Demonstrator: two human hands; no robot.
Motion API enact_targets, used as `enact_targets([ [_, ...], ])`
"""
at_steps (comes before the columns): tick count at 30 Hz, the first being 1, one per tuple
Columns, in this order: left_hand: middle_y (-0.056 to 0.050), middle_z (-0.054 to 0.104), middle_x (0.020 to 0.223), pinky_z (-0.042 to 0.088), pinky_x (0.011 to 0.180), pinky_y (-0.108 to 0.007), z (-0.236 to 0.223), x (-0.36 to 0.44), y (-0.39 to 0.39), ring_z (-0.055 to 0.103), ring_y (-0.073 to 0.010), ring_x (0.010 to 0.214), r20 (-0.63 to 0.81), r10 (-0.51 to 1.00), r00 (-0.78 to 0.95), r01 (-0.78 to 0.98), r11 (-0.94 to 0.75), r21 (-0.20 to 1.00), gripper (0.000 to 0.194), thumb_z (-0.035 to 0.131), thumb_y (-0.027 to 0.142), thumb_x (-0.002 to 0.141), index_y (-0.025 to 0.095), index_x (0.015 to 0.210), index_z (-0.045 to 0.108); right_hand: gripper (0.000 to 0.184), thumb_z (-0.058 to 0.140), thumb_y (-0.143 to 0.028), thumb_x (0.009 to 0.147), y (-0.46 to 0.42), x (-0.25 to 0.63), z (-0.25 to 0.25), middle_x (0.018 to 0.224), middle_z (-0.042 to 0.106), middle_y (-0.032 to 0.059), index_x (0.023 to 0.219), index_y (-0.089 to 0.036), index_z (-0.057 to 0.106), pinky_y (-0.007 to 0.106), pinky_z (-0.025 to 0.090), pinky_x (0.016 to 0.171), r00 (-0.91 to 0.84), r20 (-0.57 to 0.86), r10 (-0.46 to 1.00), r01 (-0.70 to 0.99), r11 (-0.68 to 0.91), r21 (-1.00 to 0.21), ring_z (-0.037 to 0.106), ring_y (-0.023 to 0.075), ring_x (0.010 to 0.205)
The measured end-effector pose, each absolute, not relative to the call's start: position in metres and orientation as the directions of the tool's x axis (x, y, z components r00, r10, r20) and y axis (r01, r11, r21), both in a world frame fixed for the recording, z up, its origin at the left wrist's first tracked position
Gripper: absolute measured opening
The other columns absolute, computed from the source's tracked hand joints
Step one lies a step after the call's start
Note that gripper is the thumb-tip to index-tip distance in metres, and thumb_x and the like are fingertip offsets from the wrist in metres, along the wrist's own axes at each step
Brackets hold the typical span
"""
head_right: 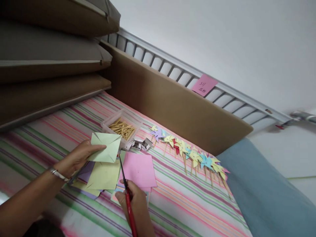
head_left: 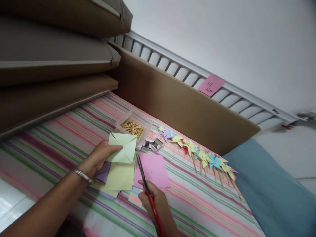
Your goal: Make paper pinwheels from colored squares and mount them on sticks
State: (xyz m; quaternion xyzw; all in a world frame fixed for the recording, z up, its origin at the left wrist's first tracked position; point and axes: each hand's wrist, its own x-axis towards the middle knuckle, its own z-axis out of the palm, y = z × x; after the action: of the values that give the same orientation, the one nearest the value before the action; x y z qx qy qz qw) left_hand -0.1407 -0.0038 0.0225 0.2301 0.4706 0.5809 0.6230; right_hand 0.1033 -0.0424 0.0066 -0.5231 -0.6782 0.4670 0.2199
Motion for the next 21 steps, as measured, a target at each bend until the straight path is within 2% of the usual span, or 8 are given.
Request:
enact_targets([
  [7,-0.012,0.075,0.074,0.055,0.062,-0.036,0.026,-0.146,-0.005,0.07,-0.0292,0.066,-0.334,0.934,-0.123,-0.509,0.23,0.83,0.047,0.08,0.024,0.052,0.007,0.095,0.069,0.034,0.062,-0.022,0.074,-0.043,0.101,0.013,0.066,0.046,-0.0039,0.107,-0.018,0.066,0.021,0.033,0.054,-0.465,-0.245,0.851,0.563,0.071,-0.823,0.04,0.0107,0.059],
  [16,-0.009,0.075,0.074,0.054,0.064,-0.034,0.024,-0.144,-0.006,0.07,-0.0267,0.068,-0.315,0.948,-0.039,-0.506,0.253,0.824,0.042,0.079,0.023,0.057,0.011,0.097,0.07,0.036,0.062,-0.03,0.073,-0.046,0.098,0.018,0.06,0.037,-0.0049,0.106,-0.014,0.065,0.021,0.029,0.049,-0.477,-0.346,0.808,0.549,-0.034,-0.835,0.033,0.0095,0.054],
  [21,-0.01,0.075,0.077,0.053,0.066,-0.031,0.018,-0.142,-0.004,0.069,-0.0239,0.069,-0.274,0.962,0.002,-0.483,0.241,0.842,0.042,0.079,0.022,0.058,0.01,0.097,0.071,0.036,0.062,-0.031,0.074,-0.048,0.098,0.018,0.06,0.039,-0.0047,0.106,-0.015,0.064,0.021,0.028,0.048,-0.486,-0.354,0.799,0.54,-0.045,-0.841,0.034,0.0094,0.052],
])
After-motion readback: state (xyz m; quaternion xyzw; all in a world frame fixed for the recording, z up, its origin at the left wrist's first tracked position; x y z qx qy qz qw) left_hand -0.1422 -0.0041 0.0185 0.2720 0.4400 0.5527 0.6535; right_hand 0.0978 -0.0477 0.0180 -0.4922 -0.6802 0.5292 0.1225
